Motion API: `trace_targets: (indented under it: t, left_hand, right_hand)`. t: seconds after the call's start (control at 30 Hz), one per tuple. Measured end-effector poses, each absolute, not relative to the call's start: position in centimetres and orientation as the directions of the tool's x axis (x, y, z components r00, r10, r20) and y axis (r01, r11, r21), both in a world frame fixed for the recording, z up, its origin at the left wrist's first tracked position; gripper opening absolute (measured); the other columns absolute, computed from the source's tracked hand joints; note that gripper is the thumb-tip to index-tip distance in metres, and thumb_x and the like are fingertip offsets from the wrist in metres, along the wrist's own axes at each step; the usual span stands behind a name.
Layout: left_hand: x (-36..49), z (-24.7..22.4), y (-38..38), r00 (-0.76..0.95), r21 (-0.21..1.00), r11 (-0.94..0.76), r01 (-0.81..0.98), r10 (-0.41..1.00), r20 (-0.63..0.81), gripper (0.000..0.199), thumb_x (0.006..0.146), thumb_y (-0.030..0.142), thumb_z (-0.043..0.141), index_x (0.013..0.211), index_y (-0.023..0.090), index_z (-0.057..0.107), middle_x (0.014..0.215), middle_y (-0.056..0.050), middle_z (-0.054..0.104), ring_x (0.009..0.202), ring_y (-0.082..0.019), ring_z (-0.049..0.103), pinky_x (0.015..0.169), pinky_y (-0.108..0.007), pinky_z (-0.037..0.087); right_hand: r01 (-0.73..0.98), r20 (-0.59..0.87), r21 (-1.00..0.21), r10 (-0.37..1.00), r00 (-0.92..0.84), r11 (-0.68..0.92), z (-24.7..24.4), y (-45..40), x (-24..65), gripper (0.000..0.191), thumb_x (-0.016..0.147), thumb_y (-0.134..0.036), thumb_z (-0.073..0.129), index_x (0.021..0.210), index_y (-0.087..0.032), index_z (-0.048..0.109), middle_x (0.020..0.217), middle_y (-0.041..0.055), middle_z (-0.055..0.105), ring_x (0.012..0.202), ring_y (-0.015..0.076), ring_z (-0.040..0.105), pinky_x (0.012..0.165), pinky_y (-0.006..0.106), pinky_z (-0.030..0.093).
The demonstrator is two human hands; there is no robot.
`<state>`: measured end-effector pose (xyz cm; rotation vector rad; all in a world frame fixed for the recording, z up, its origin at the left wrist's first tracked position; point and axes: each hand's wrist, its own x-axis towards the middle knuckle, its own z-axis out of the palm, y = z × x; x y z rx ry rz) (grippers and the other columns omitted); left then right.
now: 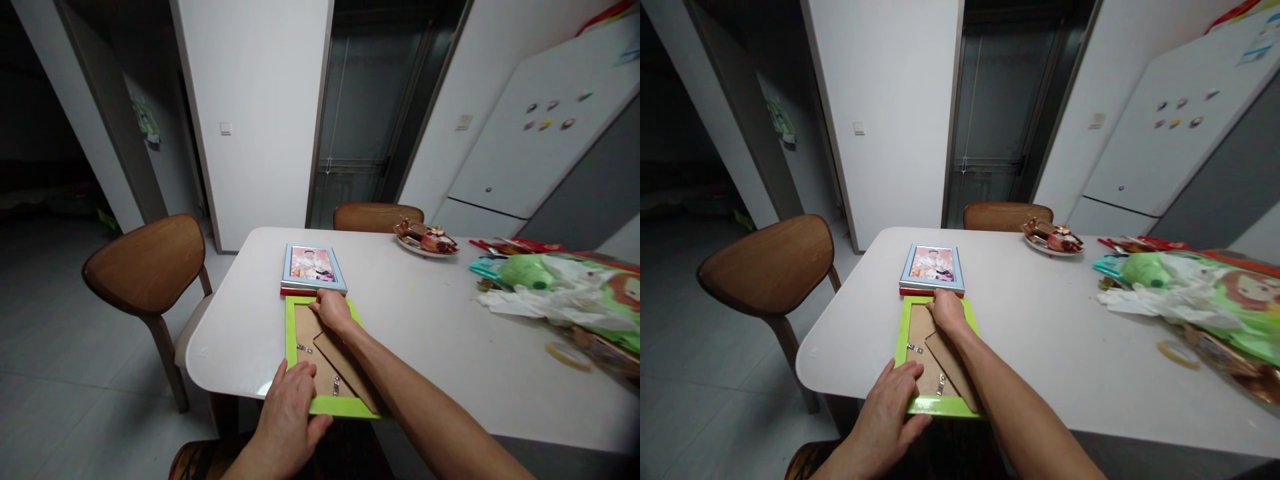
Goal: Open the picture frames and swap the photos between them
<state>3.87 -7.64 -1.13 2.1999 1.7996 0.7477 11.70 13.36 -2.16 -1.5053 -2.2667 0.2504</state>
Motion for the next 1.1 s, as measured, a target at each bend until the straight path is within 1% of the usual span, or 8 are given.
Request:
trace_targets:
  t: [0.17,0.33,0.5,0.63,0.73,0.83,0.93,1.1]
  left_hand:
    - [3.9,-0.7,-7.9,0.106,0.473,-0.199,0.858,0.971,0.215,0.046,0.063,0.019,0.062,0.106,0.012,0.046,0.114,-0.014,0.053,0.11,-0.024,0.044,0.098,-0.048,0.025]
    - [4.7,0.0,-8.2,0.083,0.45,-0.159,0.879,0.98,0.183,0.043,0.059,0.021,0.065,0.1,0.014,0.05,0.118,-0.014,0.049,0.113,-0.026,0.04,0.099,-0.049,0.021]
    - [6.6,-0.5,-7.2,0.21,0.398,-0.259,0.88,0.964,0.164,0.041,0.06,0.018,0.063,0.099,0.013,0.051,0.124,-0.014,0.043,0.117,-0.027,0.035,0.099,-0.047,0.024]
    - [7.0,-0.4,-7.0,0.221,0.393,-0.266,0.88,0.963,0.155,0.034,0.061,0.005,0.054,0.095,0.011,0.051,0.122,-0.016,0.045,0.116,-0.027,0.036,0.098,-0.049,0.024]
    - [6.9,0.6,-7.6,0.232,0.46,-0.328,0.825,0.939,0.254,0.032,0.062,0.004,0.051,0.092,0.014,0.048,0.121,-0.017,0.045,0.116,-0.028,0.036,0.097,-0.053,0.024]
    - [7.6,2.1,-8.2,0.159,0.655,-0.394,0.644,0.907,0.39,0.022,0.07,0.011,0.047,0.091,0.017,0.043,0.125,-0.015,0.041,0.116,-0.027,0.036,0.094,-0.049,0.031]
    - [9.2,3.4,-8.3,-0.016,0.862,-0.387,0.329,0.91,0.414,0.016,0.076,0.02,0.043,0.092,0.019,0.041,0.124,-0.014,0.041,0.113,-0.025,0.04,0.09,-0.042,0.037]
    - [11.2,5.0,-5.6,-0.17,0.936,-0.33,-0.121,0.936,0.308,0.042,0.073,0.02,0.05,0.11,0.02,0.031,0.113,-0.009,0.051,0.103,-0.02,0.049,0.087,-0.034,0.041]
  right_hand:
    - [0.803,0.252,-0.454,0.92,-0.3,0.386,-2.0,13.1,12.0,0.018,0.064,-0.033,0.058,0.057,-0.017,0.058,0.06,0.0046,0.061,0.057,0.0146,0.053,0.051,0.022,0.03]
    - [0.716,0.285,-0.584,0.923,-0.259,0.382,-1.3,12.3,13.7,0.034,0.075,-0.04,0.039,0.058,-0.016,0.057,0.059,0.0028,0.061,0.056,0.0127,0.053,0.052,0.022,0.033]
    - [0.624,0.259,-0.693,0.932,-0.254,0.363,-0.6,10.6,18.2,0.026,0.072,-0.035,0.042,0.067,-0.016,0.059,0.065,0.0023,0.062,0.06,0.0137,0.055,0.056,0.022,0.038]
    - [0.281,0.072,-0.955,0.993,-0.096,0.096,-0.7,7.9,21.9,0.028,0.066,-0.037,0.051,0.083,-0.017,0.058,0.08,0.004,0.063,0.068,0.0148,0.056,0.056,0.023,0.042]
    - [-0.035,-0.13,-0.991,0.989,-0.065,-0.132,-0.7,4.7,22.8,0.031,0.061,-0.039,0.056,0.084,-0.018,0.058,0.081,0.0046,0.063,0.068,0.0157,0.057,0.058,0.026,0.044]
    - [-0.241,-0.224,-0.926,0.937,-0.266,-0.29,-0.4,1.3,21.5,0.031,0.058,-0.04,0.06,0.08,-0.017,0.059,0.08,0.0056,0.065,0.072,0.0187,0.058,0.063,0.028,0.045]
    - [-0.399,-0.241,-0.818,0.878,-0.414,-0.413,0.1,-0.5,19.6,0.033,0.064,-0.04,0.057,0.087,-0.017,0.057,0.076,0.005,0.064,0.069,0.0175,0.059,0.064,0.029,0.046]
    - [-0.547,-0.178,-0.811,0.979,-0.103,-0.205,0.4,1.5,21.9,0.056,0.064,-0.03,0.06,0.116,-0.026,0.038,0.084,-0.0014,0.064,0.071,0.0139,0.06,0.065,0.026,0.048]
